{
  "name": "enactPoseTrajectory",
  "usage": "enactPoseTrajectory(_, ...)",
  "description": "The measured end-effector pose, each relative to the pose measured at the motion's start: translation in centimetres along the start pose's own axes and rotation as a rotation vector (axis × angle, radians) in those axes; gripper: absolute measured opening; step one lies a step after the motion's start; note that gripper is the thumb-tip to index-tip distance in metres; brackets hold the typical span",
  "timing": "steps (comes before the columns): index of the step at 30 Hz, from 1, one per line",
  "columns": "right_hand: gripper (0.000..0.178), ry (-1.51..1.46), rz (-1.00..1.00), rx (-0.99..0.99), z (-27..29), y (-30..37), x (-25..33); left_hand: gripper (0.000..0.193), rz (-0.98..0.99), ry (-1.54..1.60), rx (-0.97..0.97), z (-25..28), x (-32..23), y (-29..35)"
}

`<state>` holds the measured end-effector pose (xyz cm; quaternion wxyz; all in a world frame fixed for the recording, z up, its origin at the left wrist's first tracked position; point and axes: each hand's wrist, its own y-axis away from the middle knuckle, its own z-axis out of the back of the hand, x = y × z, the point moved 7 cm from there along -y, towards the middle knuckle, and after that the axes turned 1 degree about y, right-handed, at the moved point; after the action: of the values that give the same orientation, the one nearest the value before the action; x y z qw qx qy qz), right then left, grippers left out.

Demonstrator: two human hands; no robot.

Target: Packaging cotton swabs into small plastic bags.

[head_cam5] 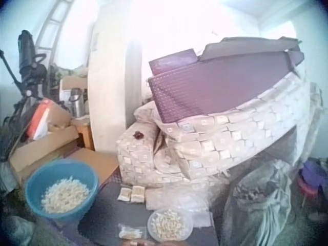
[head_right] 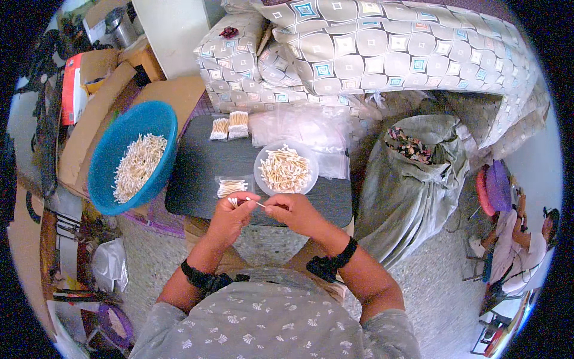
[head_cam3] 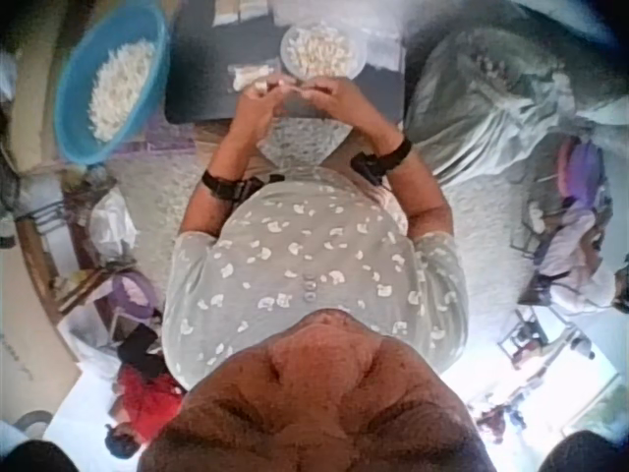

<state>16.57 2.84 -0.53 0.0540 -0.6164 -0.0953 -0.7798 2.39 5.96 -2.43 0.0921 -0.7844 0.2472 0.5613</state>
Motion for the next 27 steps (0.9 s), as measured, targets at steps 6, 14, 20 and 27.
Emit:
enactPoseTrajectory(6, 0.008, -0.022, 0.064, -0.153, 1.1, 0.5, 0.4, 0.017, -0.003, -0.016, -0.012, -0.2, 0.0, 0.2)
enactPoseTrajectory(14, 0.009, -0.098, 0.152, -0.229, 1.3, 0.4, 1.4, 0.021, 0.122, -0.181, 0.021, 0.0, 1.7, 0.4)
enactPoseTrajectory(20, 0.015, -0.033, 0.244, -0.156, 0.5, 0.7, 2.0, 0.013, 0.143, -0.077, 0.077, -1.2, 2.3, 0.8)
enactPoseTrajectory(27, 0.015, 0.083, 0.195, -0.130, 0.5, 0.9, 1.5, 0.014, 0.049, -0.100, -0.025, -1.2, 0.4, 0.8)
